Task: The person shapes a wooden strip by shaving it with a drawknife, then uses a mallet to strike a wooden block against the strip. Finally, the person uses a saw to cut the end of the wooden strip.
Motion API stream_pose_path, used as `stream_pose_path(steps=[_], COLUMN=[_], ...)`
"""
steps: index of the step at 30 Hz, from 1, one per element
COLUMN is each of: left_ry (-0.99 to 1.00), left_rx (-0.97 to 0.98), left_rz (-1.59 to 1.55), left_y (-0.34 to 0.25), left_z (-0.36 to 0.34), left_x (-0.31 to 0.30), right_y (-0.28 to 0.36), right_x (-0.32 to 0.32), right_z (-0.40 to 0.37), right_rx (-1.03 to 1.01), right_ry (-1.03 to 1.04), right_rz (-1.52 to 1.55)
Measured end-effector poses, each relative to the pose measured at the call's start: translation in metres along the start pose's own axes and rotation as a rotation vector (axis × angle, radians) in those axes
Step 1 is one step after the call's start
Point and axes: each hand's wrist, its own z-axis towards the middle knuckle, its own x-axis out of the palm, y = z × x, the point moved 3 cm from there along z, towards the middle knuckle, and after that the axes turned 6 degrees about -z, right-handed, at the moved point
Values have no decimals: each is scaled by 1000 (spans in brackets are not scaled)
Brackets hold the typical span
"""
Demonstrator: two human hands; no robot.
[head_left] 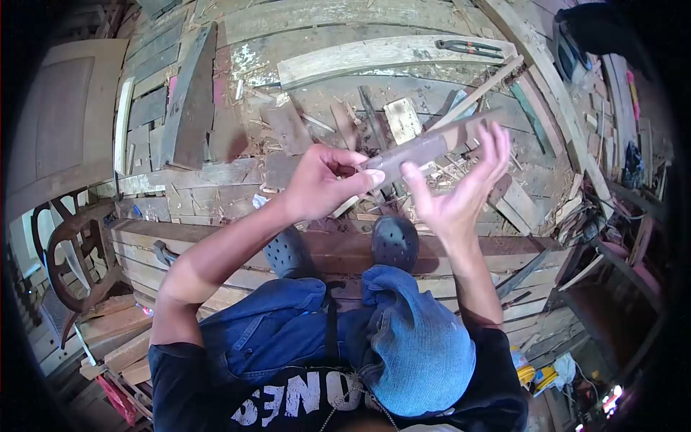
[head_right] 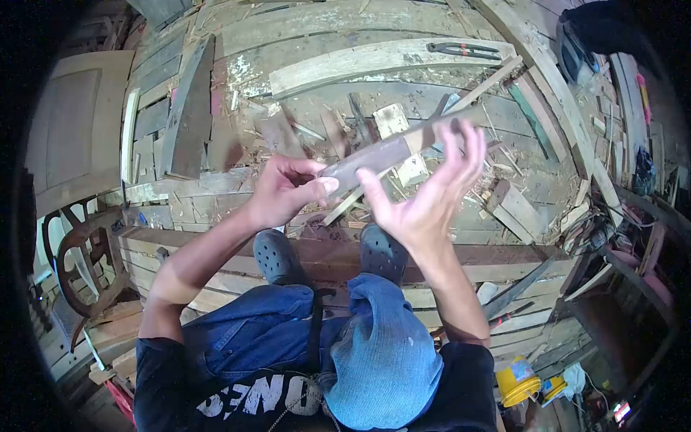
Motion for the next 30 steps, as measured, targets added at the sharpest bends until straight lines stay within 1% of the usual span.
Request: stream_pose_path(steps=[1, 2, 5, 6, 7, 8, 9, 11, 12, 13, 14, 15, 16, 18, 19, 21, 22, 23, 25, 26, 27, 28, 29, 30], left_ry=[-9, -6, -3, -7, -8, -37, -51, -42, -22, -3, 11, 16, 31, 89, 88, 136, 103, 98, 12, 7, -79, -163, -155, -132], left_rx=[26, 28, 28, 9, -5, 49, 83, 31, 58, 15, -36, -36, -108, -262, -271, -317, -267, -264, -326, -318, -309, -307, -315, -236], left_rz=[-27, -29, 2, 28, 54, 158, 180, 285, 286, 259, 234, 238, 272, 295, 293, 316, 522, 506, 1140, 1136, 1291, 1440, 1429, 1462], left_y=[0, 1, 0, 2, 4, 5, 7, 13, 17, 26, 35, 45, 58, 86, 100, 134, 147, 173, 229, 249, 267, 282, 292, 301], left_z=[0, 1, 4, 3, 3, 3, 2, 4, 5, 4, 6, 9, 10, 10, 13, 14, 14, 12, 14, 12, 5, -1, -1, 0], left_x=[2, 3, 3, 4, 5, 4, 4, -1, -3, -7, -10, -13, -17, -23, -26, -30, -37, -44, -58, -54, -51, -48, -44, -40], right_y=[-3, -13, -1, 11, 8, -1, -12, -38, -43, -47, -53, -57, -63, -79, -84, -93, -95, -95, -102, -104, -104, -106, -109, -112], right_x=[1, 2, 4, 0, 0, 1, 2, 5, 10, 18, 26, 35, 38, 51, 54, 52, 51, 49, 45, 44, 44, 43, 40, 41], right_z=[1, 3, -2, -3, -3, -1, 4, 9, 9, 3, -8, -21, -34, -67, -79, -103, -112, -124, -140, -148, -153, -161, -169, -174], right_rx=[33, 114, 64, 19, 19, 53, 79, 50, -87, -218, -271, -320, -312, -114, -110, -59, -38, -49, 257, 346, 345, 406, 467, 468], right_ry=[-12, -29, 4, 36, 28, 8, -22, -61, 145, 361, 493, 630, 633, 1020, 1028, 927, 857, 867, 785, 809, 807, 813, 823, 808], right_rz=[1, -5, 34, 29, 24, 16, 3, -65, -42, -12, 4, 28, 33, 47, 52, 37, 38, 29, 79, 88, 84, 55, 24, 29])
